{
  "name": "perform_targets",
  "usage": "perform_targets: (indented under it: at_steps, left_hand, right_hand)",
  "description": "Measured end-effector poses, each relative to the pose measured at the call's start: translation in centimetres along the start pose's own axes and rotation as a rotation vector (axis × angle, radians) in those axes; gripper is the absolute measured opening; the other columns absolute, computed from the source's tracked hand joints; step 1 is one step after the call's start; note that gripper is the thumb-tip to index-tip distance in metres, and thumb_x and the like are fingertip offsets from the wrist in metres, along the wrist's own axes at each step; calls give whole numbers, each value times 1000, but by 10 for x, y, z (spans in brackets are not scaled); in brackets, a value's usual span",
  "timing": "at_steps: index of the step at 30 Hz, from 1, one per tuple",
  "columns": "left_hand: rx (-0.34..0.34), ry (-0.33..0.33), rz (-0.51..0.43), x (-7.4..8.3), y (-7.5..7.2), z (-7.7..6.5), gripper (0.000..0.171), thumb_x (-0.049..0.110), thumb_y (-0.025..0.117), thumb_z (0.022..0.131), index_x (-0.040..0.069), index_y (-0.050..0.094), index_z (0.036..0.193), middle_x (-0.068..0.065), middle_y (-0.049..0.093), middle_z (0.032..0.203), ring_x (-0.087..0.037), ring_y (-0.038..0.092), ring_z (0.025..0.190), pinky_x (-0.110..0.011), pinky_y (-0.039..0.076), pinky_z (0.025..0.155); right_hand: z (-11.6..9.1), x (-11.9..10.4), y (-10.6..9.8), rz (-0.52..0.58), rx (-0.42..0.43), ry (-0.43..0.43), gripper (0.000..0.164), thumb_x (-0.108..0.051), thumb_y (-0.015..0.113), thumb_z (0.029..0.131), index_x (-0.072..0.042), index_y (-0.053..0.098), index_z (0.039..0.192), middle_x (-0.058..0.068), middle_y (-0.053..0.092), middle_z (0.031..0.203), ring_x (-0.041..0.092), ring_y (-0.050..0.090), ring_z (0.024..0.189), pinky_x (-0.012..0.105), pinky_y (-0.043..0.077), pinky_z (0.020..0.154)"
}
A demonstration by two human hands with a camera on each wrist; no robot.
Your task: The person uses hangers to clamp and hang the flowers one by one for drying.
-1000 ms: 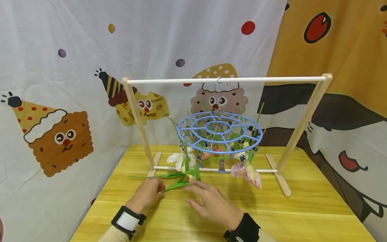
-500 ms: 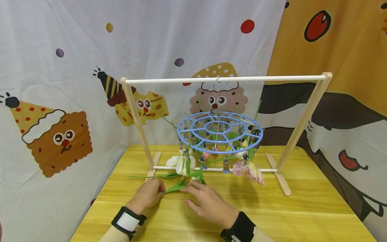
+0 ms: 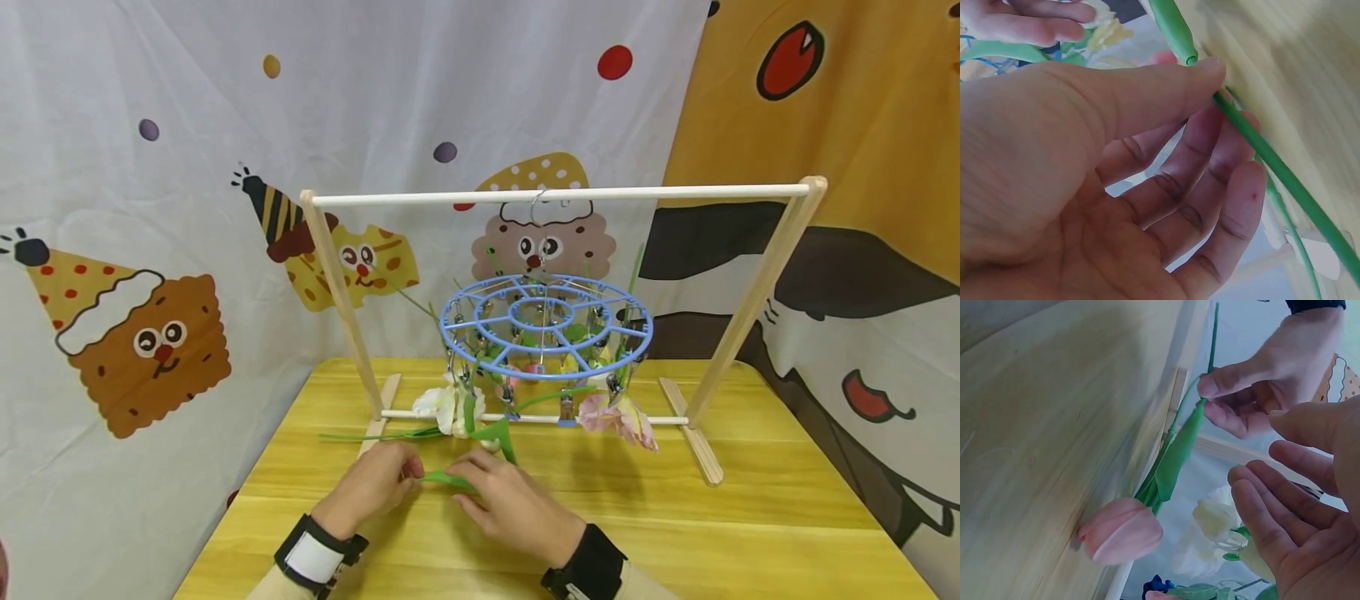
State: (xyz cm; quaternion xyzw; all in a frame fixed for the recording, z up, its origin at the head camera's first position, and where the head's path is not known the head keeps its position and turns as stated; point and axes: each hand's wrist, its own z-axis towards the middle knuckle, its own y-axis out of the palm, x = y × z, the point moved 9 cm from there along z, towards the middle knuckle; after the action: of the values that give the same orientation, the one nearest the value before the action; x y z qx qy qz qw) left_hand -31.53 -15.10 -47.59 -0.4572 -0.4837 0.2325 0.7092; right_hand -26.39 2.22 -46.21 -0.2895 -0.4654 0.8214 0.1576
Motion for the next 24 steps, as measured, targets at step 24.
perform_targets:
  at_steps: [24]
  left_hand:
    - [-7,174,-1,50,-4,-3,22,1,94,96,18,82,91,6,77,89,0,67,78,-21,57,68]
  right_hand:
    - [-5,-7,2,-190,-2,4,24,-19,87,109,-16,81,131,-2,78,115,8,74,98,17,59,79]
